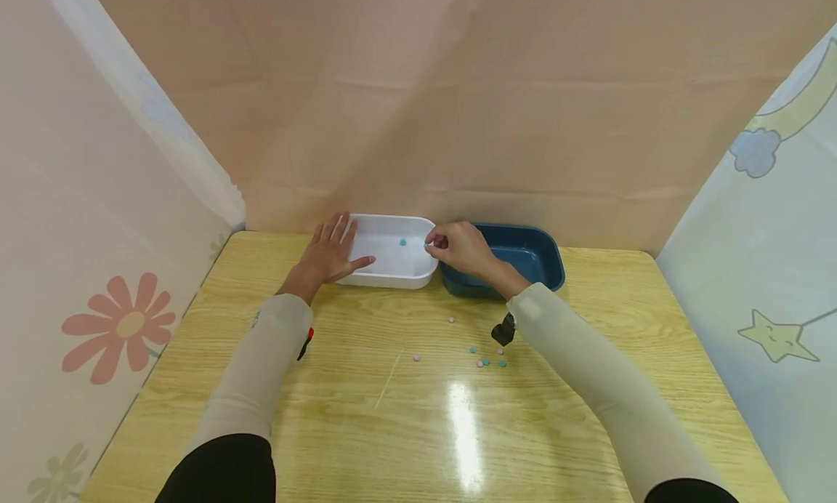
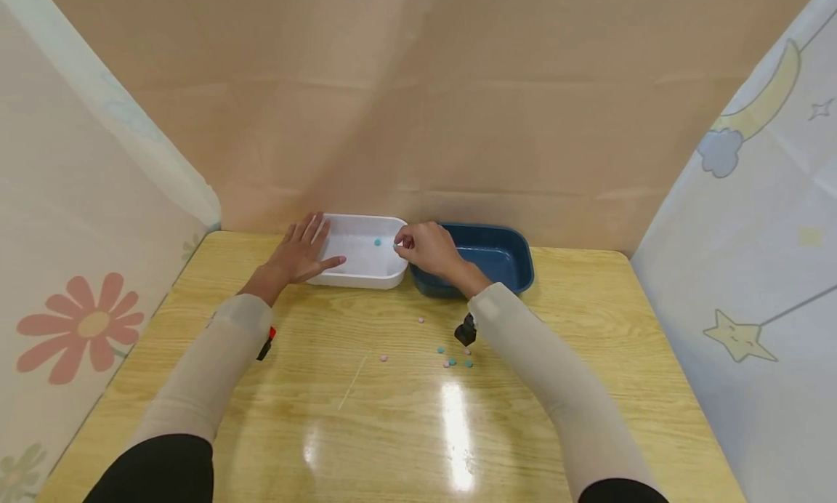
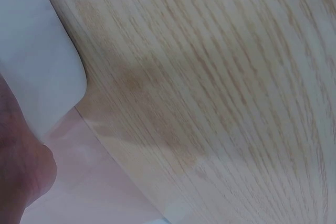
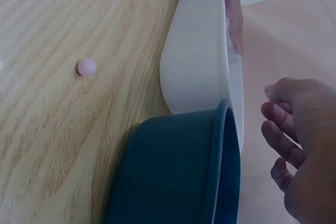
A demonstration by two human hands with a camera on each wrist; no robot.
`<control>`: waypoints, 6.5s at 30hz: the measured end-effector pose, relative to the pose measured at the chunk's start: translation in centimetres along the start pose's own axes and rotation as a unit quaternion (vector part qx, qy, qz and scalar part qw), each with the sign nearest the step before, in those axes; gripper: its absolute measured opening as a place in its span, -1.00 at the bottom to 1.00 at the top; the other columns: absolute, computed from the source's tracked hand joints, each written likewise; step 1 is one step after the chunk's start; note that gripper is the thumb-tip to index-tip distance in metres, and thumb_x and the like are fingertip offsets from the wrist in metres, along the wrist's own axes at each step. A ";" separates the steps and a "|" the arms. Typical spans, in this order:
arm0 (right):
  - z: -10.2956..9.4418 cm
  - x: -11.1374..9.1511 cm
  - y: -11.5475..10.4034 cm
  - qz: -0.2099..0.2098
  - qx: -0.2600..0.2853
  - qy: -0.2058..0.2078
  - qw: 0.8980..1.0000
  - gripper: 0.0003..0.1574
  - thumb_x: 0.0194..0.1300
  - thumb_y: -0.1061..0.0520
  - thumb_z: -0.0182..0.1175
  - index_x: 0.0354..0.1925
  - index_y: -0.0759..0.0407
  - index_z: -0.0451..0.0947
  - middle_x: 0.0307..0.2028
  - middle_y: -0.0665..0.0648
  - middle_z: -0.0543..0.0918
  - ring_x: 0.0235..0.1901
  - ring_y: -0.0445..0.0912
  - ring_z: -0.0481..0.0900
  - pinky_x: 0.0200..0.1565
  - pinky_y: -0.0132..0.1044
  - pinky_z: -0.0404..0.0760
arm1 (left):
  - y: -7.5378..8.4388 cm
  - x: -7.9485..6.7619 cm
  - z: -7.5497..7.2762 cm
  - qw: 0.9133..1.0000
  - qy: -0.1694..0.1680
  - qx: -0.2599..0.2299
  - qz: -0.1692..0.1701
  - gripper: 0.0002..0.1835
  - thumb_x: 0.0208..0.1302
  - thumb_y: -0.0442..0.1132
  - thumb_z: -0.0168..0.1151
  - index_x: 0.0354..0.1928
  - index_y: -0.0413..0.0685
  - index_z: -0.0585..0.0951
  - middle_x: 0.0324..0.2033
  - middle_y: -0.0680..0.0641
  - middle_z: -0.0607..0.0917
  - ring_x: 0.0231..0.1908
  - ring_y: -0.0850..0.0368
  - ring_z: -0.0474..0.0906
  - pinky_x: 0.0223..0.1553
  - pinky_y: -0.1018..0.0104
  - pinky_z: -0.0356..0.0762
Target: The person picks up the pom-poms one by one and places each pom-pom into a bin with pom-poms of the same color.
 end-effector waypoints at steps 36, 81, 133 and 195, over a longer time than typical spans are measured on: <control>1.5 2.6 2.6 0.070 -0.054 -0.010 0.996 -0.80 0.38 0.09 0.41 -0.12 0.17 0.83 -0.33 0.10 0.81 -0.32 -0.03 0.71 -0.24 -0.11 0.67 | 0.7 -0.9 -1.1 1.000 0.015 0.005 0.002 0.11 0.53 0.50 -0.26 0.70 -0.19 -0.27 0.69 -0.24 -0.36 0.68 -0.21 -0.47 0.62 -0.24 -0.39; -2.0 -1.0 1.1 0.038 -0.034 0.004 0.999 -0.73 0.32 0.11 0.49 -0.08 0.25 0.80 -0.31 0.12 0.80 -0.36 -0.03 0.70 -0.28 -0.08 0.67 | 1.0 -0.4 -1.3 1.000 0.009 0.011 0.000 0.12 0.51 0.52 -0.32 0.70 -0.17 -0.32 0.69 -0.22 -0.41 0.67 -0.21 -0.52 0.62 -0.25 -0.44; -2.1 -10.1 -3.1 -0.058 -0.025 -0.059 0.996 -0.78 0.31 0.10 0.52 -0.11 0.15 0.81 -0.34 -0.03 0.75 -0.36 -0.17 0.69 -0.32 -0.33 0.64 | 1.0 -0.4 -1.2 1.000 0.007 -0.009 0.002 0.14 0.50 0.54 -0.30 0.70 -0.15 -0.34 0.68 -0.19 -0.45 0.66 -0.18 -0.57 0.61 -0.22 -0.52; 1.5 -16.7 1.4 -0.108 0.090 -0.163 0.977 -0.81 0.28 0.12 0.55 -0.12 0.06 0.85 -0.19 -0.10 0.76 -0.16 -0.20 0.71 -0.06 -0.22 0.73 | 1.1 -0.4 -1.5 1.000 0.009 -0.004 0.000 0.12 0.51 0.51 -0.29 0.70 -0.17 -0.33 0.68 -0.22 -0.42 0.67 -0.20 -0.53 0.61 -0.25 -0.49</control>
Point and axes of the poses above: each hand's wrist, its own x-axis towards the middle knuckle, its own z-axis out of the palm, y = z × x, the point moved 7 cm from there along x, towards the middle knuckle
